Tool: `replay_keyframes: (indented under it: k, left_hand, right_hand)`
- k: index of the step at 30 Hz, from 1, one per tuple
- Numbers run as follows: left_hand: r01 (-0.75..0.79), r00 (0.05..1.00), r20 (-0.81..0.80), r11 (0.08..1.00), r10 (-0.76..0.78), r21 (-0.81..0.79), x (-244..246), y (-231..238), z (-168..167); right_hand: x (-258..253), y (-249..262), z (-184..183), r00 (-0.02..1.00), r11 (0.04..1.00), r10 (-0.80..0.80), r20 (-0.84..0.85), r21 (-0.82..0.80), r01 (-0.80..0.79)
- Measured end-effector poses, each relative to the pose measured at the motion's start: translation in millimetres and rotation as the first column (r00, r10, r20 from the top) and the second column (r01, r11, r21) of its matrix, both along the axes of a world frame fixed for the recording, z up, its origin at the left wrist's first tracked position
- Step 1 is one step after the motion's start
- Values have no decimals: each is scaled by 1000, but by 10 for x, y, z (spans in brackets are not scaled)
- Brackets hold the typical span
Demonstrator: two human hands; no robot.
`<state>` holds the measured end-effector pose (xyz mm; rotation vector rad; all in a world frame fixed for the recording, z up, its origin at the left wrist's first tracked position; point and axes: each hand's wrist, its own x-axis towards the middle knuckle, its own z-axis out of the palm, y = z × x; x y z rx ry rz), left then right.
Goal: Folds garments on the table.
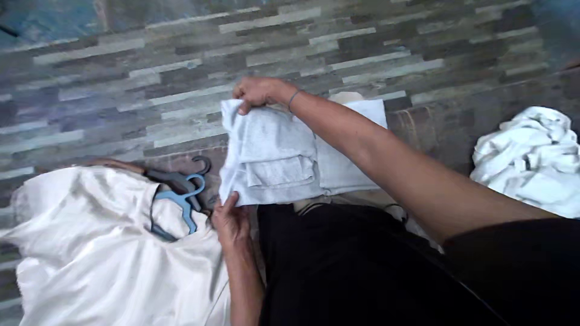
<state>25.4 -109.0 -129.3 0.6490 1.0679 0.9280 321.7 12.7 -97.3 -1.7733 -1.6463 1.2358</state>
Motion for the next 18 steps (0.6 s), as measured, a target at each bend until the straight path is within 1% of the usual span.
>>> replay_keyframes:
  k: [1, 2, 3, 4, 5, 6, 7, 8, 9, 10, 11, 12, 13, 14, 15, 16, 17, 18]
  left_hand:
    - [63, 998, 23, 991, -66, 114, 46, -16, 191]
    - [136, 988, 43, 963, -150, 233, 120, -46, 368]
    - [221, 967, 45, 912, -252, 344, 224, -87, 524]
    - [320, 931, 14, 836, -364, 445, 359, -136, 654]
    - [416, 882, -37, 741, -469, 527, 524, -198, 757]
    - [516, 811, -97, 627, -577, 583, 704, -272, 831]
    - [620, 705, -163, 489, -690, 614, 894, -354, 880]
    - [717, 560, -228, 328, -796, 616, 1092, -438, 899]
    - [790, 376, -284, 145, -882, 596, 1292, -520, 882]
    - [826, 159, -334, -60, -929, 561, 1482, -585, 835]
    - [811, -33, -383, -248, -923, 529, 1654, -631, 765]
    - [773, -157, -434, -383, -887, 505, 1793, -648, 687]
    - [749, -205, -489, -457, -848, 480, 1894, -627, 623]
    - [765, -175, -547, -463, -818, 448, 1960, -567, 563]
    - [821, -78, -613, -399, -786, 408, 2004, -472, 501]
    - [888, 64, -673, -267, -737, 376, 2045, -360, 412]
    - [934, 200, -707, -87, -678, 347, 2094, -242, 292]
    - [941, 310, -713, 99, -629, 322, 2152, -132, 149]
  right_hand:
    - [92, -107, 110, 990, 998, -54, -132, 16, 57]
    - [204, -231, 214, 960, 994, -95, -263, 34, 108]
    - [336, -384, 294, 916, 987, -109, -386, 70, 148]
    - [500, -557, 344, 868, 976, -108, -485, 114, 185]
    - [688, -760, 362, 824, 958, -99, -558, 170, 231]
    - [891, -1006, 344, 785, 933, -96, -613, 219, 285]
    - [1095, -1290, 284, 752, 902, -114, -650, 250, 353]
    - [1304, -1601, 181, 719, 864, -145, -680, 267, 427]
    - [1512, -1941, 45, 684, 832, -183, -706, 260, 490]
    - [1682, -2297, -106, 653, 800, -231, -722, 241, 549]
    - [1809, -2661, -251, 631, 771, -299, -716, 209, 602]
    - [1902, -3012, -375, 618, 737, -401, -676, 162, 656]
    - [1949, -3326, -463, 596, 693, -528, -605, 99, 714]
    - [1954, -3587, -505, 542, 634, -649, -533, 15, 773]
    - [1939, -3779, -509, 467, 562, -744, -478, -69, 824]
    - [1898, -3898, -479, 381, 473, -825, -418, -141, 870]
    - [1837, -3950, -450, 294, 376, -889, -351, -191, 907]
    - [1748, -3949, -413, 226, 295, -931, -288, -226, 928]
